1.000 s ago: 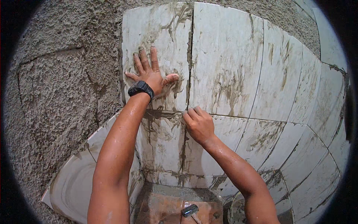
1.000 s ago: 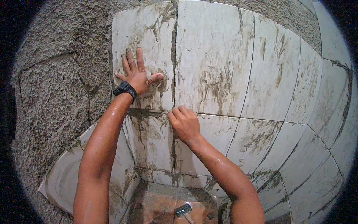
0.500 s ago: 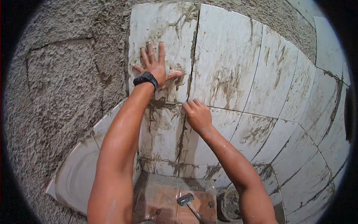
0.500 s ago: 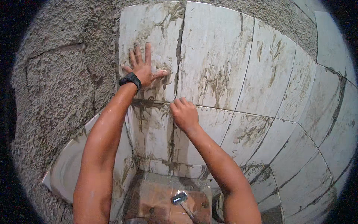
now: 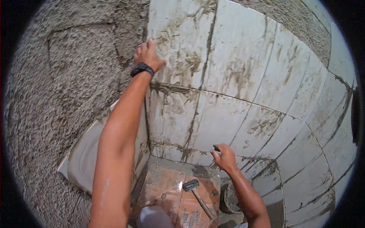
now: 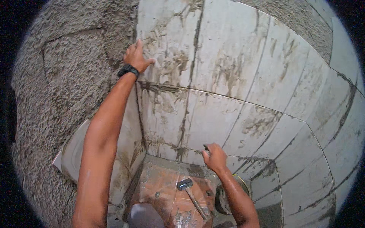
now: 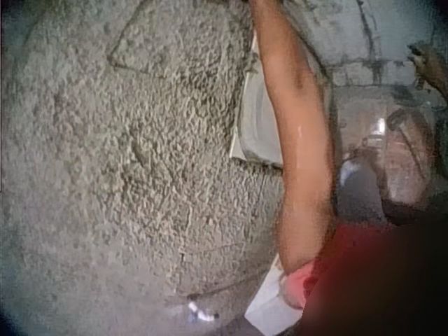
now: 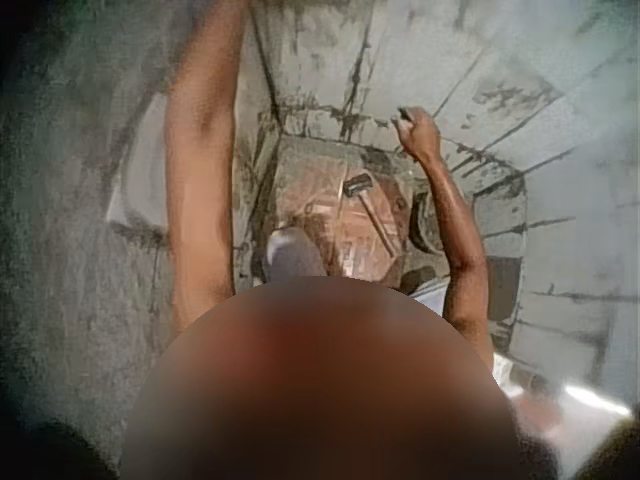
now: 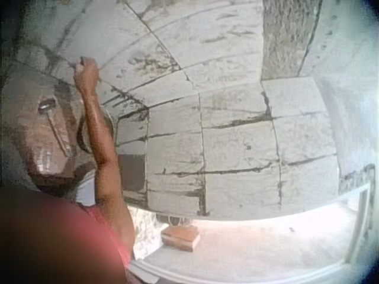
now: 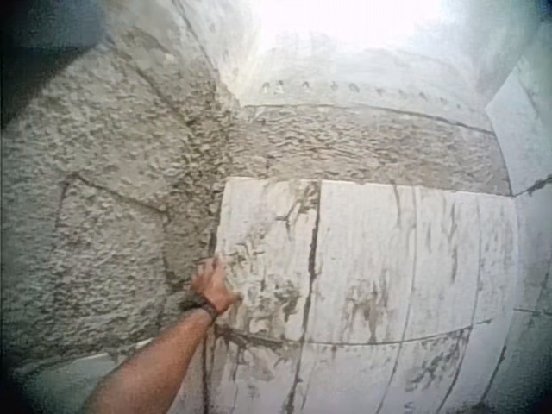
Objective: Spreading mortar on a tile and fixing it onto a wall.
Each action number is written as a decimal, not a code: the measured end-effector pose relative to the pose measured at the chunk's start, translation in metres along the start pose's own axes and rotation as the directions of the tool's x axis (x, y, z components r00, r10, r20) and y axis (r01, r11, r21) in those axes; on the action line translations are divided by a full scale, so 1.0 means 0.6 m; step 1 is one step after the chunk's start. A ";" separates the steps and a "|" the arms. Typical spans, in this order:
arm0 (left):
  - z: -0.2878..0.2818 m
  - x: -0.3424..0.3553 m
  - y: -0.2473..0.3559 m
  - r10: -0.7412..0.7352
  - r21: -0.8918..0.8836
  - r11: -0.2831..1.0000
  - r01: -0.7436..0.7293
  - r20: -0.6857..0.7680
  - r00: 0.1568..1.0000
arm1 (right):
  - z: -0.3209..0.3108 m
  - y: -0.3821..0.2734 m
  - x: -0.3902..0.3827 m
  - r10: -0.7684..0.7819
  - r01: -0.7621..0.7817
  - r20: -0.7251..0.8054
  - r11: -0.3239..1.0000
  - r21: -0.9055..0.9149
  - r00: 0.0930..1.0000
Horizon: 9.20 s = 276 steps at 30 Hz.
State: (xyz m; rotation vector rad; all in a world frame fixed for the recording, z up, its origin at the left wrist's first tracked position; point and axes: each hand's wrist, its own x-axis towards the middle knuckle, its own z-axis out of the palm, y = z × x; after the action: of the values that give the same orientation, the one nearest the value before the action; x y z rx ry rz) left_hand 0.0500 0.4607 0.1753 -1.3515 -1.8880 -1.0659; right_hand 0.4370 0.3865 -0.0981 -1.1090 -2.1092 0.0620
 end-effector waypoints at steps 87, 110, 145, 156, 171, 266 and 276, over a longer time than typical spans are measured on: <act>0.015 0.259 -0.231 0.129 -0.658 0.751 0.056 0.230 0.965 | -0.058 0.296 -0.403 0.841 -0.793 -0.187 0.541 0.279 0.508; -0.038 0.137 -0.071 0.039 -0.737 0.666 0.113 0.186 0.982 | 0.089 0.222 -0.449 0.830 -0.799 -0.049 0.550 0.242 0.556; -0.088 0.092 -0.015 -0.051 -0.502 0.852 0.146 0.198 0.979 | 0.272 -0.015 -0.153 0.520 -0.608 0.352 0.485 0.628 0.778; -0.087 0.103 -0.057 -0.012 -0.538 0.834 0.125 0.210 0.978 | 0.482 -0.129 0.009 0.449 -0.751 0.637 0.129 0.648 0.627; -0.074 0.085 -0.040 0.126 -0.513 0.858 -0.029 0.156 0.980 | 0.593 -0.091 0.084 0.666 -0.721 0.497 0.089 0.687 0.556; -0.030 0.139 -0.101 0.130 -0.623 0.782 -0.007 0.152 0.980 | 0.110 -0.015 -0.460 0.740 -0.767 0.263 0.498 0.404 0.619; -0.032 0.135 -0.101 0.100 -0.664 0.747 0.030 0.156 0.983 | 0.071 -0.039 -0.409 0.701 -0.719 0.246 0.528 0.452 0.670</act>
State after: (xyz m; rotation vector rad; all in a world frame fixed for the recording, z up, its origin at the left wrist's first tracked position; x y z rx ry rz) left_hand -0.0332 0.4733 0.2345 -1.9194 -1.6414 -1.7579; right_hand 0.4808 0.2047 -0.2646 -1.5389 -1.3636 0.9993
